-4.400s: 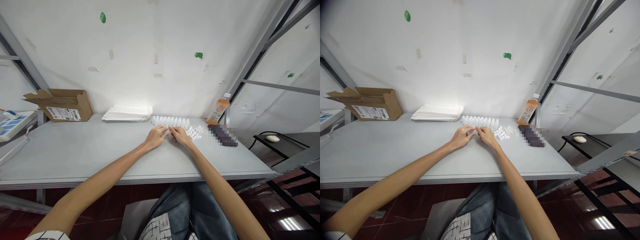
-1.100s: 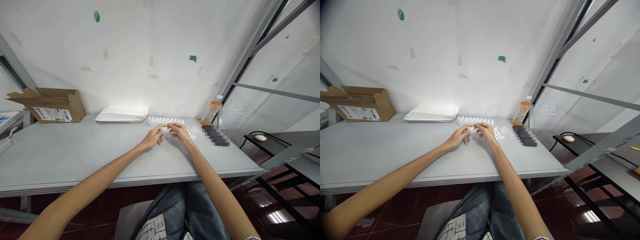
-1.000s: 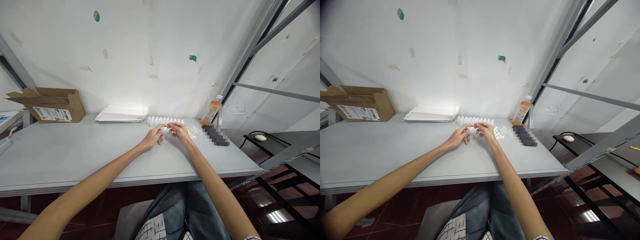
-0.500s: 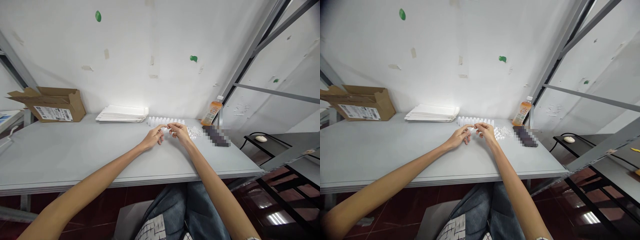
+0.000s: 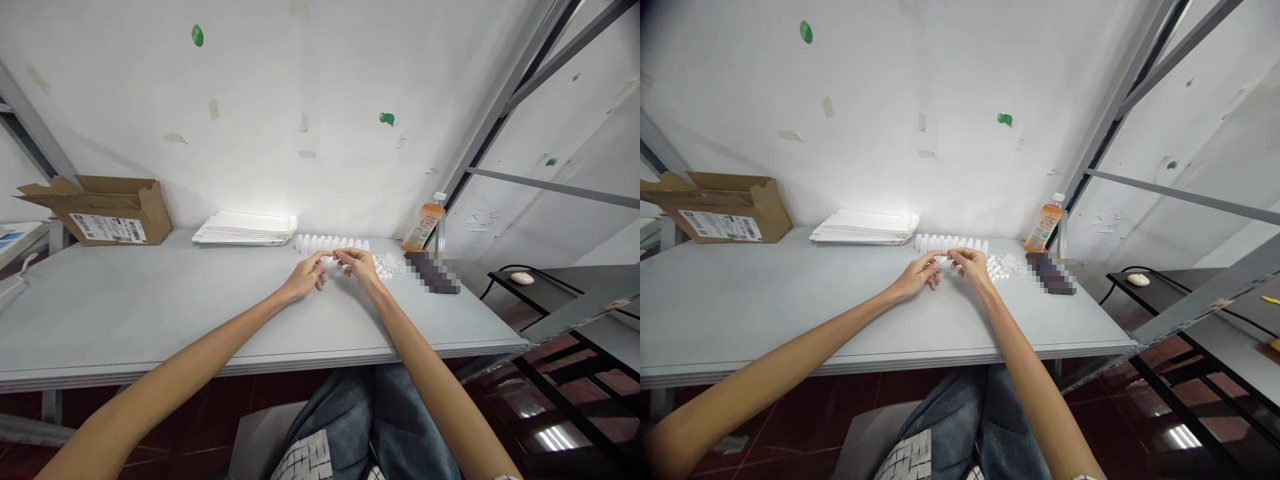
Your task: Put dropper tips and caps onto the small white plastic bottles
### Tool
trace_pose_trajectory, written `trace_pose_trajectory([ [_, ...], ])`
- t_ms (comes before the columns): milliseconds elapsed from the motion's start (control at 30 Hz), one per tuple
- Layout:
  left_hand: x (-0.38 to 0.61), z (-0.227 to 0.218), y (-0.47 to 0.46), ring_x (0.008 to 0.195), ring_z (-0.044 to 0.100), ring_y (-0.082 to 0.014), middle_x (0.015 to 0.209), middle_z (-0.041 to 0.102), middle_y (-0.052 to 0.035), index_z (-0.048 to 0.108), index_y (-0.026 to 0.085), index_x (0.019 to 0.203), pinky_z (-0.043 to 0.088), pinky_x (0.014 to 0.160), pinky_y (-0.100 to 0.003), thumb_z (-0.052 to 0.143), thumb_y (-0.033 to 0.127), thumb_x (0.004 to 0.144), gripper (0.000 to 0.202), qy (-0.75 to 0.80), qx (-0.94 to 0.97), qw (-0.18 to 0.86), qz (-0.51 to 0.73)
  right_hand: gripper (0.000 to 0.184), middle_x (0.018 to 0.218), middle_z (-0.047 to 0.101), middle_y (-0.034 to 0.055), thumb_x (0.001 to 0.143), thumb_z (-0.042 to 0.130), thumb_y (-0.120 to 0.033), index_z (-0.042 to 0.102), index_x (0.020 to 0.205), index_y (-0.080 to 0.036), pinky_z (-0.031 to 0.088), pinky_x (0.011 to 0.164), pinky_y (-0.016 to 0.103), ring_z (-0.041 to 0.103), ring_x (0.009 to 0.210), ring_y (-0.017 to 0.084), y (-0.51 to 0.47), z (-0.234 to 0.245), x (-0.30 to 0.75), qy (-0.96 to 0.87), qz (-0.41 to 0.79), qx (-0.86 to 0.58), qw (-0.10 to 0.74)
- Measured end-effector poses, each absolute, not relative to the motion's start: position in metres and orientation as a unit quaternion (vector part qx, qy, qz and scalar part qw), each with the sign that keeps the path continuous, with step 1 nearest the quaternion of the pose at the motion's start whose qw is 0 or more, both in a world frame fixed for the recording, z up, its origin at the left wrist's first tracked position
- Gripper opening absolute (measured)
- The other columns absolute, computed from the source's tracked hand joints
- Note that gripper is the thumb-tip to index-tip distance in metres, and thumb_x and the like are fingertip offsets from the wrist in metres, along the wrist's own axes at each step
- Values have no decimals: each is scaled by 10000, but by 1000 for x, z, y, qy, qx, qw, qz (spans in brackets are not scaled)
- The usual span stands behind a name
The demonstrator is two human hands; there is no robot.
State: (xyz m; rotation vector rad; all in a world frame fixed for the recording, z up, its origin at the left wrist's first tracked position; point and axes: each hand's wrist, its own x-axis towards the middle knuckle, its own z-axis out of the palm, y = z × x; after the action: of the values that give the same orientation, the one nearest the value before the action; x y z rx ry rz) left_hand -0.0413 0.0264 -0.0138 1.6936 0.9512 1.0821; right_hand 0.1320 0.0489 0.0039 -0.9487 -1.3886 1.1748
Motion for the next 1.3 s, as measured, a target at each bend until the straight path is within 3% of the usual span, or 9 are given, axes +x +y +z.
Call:
trace_pose_trajectory([
  [267, -36, -22, 29, 602, 590, -86, 768, 500, 9, 555, 194, 1202, 509, 501, -185, 489, 263, 898, 319, 387, 639, 462, 478, 342, 830, 652, 72, 621, 756, -467, 719, 767, -160, 325, 436, 218, 538, 642, 131, 47, 5, 128, -567, 501, -403, 515],
  [500, -27, -17, 24, 606, 598, -114, 772, 488, 9, 539, 173, 1196, 562, 500, -282, 554, 274, 861, 350, 366, 568, 527, 516, 303, 835, 638, 57, 614, 775, -418, 730, 782, -169, 324, 451, 227, 530, 645, 122, 46, 3, 125, -538, 527, -390, 530],
  [833, -25, -8, 19, 603, 619, -127, 752, 543, 3, 522, 155, 1192, 575, 551, -337, 551, 236, 862, 341, 354, 542, 564, 513, 320, 846, 639, 64, 607, 788, -419, 730, 789, -162, 337, 451, 231, 555, 630, 121, 48, 4, 125, -529, 529, -385, 540],
  [1033, -28, -5, 18, 583, 615, -133, 736, 552, -2, 524, 130, 1198, 571, 543, -339, 545, 208, 851, 356, 349, 547, 577, 496, 377, 853, 633, 31, 621, 778, -376, 718, 951, -205, 374, 443, 225, 568, 623, 122, 47, 5, 126, -546, 495, -383, 556],
  [1300, -27, -3, 17, 580, 612, -133, 738, 552, -11, 536, 122, 1203, 569, 539, -339, 537, 196, 852, 359, 358, 545, 572, 498, 260, 733, 648, 41, 585, 795, -358, 732, 753, -170, 363, 444, 230, 568, 635, 139, 54, 2, 130, -544, 489, -388, 561],
])
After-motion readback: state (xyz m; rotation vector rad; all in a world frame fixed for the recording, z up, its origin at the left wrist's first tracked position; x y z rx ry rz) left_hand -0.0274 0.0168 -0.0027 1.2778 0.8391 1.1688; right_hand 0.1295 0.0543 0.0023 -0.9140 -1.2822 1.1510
